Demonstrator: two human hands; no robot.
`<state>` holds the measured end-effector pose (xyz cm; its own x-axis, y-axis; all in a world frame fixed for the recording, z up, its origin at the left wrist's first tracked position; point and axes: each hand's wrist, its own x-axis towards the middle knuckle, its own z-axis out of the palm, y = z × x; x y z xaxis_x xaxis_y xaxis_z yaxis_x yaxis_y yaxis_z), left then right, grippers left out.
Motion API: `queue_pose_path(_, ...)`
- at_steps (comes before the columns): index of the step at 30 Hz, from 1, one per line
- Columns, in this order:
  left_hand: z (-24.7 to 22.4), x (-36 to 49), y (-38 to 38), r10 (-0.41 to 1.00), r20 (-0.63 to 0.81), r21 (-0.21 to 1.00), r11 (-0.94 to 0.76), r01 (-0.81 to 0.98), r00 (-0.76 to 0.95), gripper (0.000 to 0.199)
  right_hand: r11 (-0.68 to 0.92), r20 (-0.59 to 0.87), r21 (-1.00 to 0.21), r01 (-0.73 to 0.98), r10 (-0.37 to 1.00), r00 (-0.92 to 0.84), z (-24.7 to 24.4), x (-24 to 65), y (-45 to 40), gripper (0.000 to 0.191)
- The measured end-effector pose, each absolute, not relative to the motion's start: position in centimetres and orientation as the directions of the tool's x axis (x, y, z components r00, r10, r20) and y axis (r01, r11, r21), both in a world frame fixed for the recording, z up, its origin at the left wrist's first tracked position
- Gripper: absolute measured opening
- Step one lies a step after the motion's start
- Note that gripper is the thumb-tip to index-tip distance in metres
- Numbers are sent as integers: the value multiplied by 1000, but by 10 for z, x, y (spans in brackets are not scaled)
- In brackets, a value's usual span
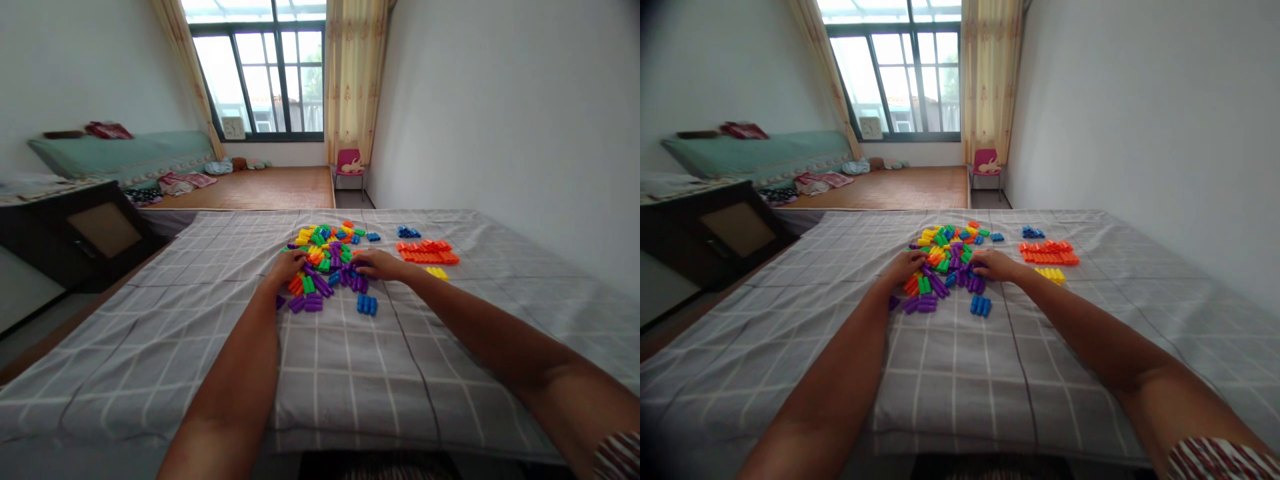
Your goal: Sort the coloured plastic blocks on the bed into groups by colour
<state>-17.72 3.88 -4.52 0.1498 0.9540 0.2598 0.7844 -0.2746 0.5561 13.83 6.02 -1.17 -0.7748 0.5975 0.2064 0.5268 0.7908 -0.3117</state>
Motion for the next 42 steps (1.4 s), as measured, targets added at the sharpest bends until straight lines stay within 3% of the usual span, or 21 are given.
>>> queue_pose_path(3, -50, -181, 44, 957, 256, 551, -260, 793, 136, 32, 781, 165, -332, 528, 600, -783, -12, 136, 56, 26)
queue_pose_path(9, -52, -186, 47, 967, 244, 510, -188, 839, 68, 32, 835, 390, -196, 515, 548, -740, -5, 105, 33, 19)
queue_pose_path(12, -52, -187, 46, 961, 267, 473, -193, 860, 69, 32, 846, 330, -165, 506, 531, -780, 1, 75, 10, 20)
queue_pose_path(19, -49, -184, 43, 960, 263, 439, -210, 874, 99, 32, 764, 182, 58, 643, 625, -759, -3, 30, -16, 28)
queue_pose_path(27, -44, -182, 40, 961, 267, 457, -190, 869, 70, 32, 795, -24, -40, 605, 605, -796, 8, 44, -1, 35)
queue_pose_path(32, -45, -187, 44, 962, 272, 519, -161, 840, 16, 33, 792, 144, -185, 582, 608, -781, 2, 36, 12, 21)
queue_pose_path(38, -49, -189, 46, 964, 257, 599, -210, 772, 64, 30, 761, 229, -112, 639, 646, -729, -11, 13, 20, 32)
queue_pose_path(42, -48, -188, 42, 966, 226, 720, -254, 646, 128, 30, 723, 217, -188, 665, 691, -690, -13, 11, 29, 25)
